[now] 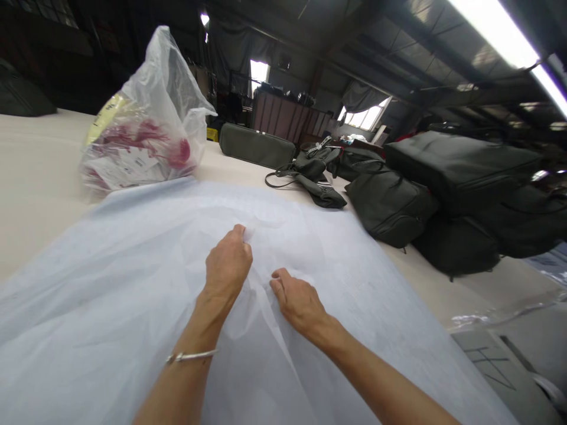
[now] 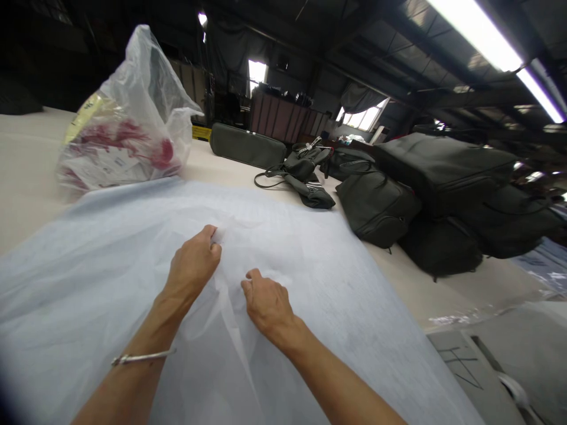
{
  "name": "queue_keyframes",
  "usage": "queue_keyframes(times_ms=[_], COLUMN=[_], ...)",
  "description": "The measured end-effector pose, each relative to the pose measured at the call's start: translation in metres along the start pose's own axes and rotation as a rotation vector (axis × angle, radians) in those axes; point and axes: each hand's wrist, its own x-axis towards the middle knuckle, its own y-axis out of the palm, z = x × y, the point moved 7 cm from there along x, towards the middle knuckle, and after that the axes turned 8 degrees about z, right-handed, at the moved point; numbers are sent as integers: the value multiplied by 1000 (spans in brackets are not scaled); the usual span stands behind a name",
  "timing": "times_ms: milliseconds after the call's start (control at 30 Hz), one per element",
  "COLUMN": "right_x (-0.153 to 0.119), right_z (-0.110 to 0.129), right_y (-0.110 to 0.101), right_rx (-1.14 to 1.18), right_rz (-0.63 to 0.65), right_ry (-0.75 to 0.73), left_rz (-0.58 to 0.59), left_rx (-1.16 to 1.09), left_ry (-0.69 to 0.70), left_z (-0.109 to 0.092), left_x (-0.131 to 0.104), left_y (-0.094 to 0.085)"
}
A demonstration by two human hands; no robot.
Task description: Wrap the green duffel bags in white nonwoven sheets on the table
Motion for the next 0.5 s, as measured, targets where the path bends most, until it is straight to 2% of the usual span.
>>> queue_keyframes(times_ms=[67,133,233,367,500], right_x=[15,29,42,47,43], right_z=[-1,2,-1,-18,-28], right_y=[-8,-9,1,17,19], right_rx=[-163,-258,-235,-155,-133], right_rz=[23,2,-61,-80,-114], right_ry=[-15,-141,-263,-204,-64], left_rz=[35,97,202,309,379], left_rx=[30,79,157,197,181], left_ry=[30,93,205,300,330], left_z=[1,-1,-6,-13,-16], left_x=[0,0,-2,-8,-12], left_y=[6,17,37,58,68])
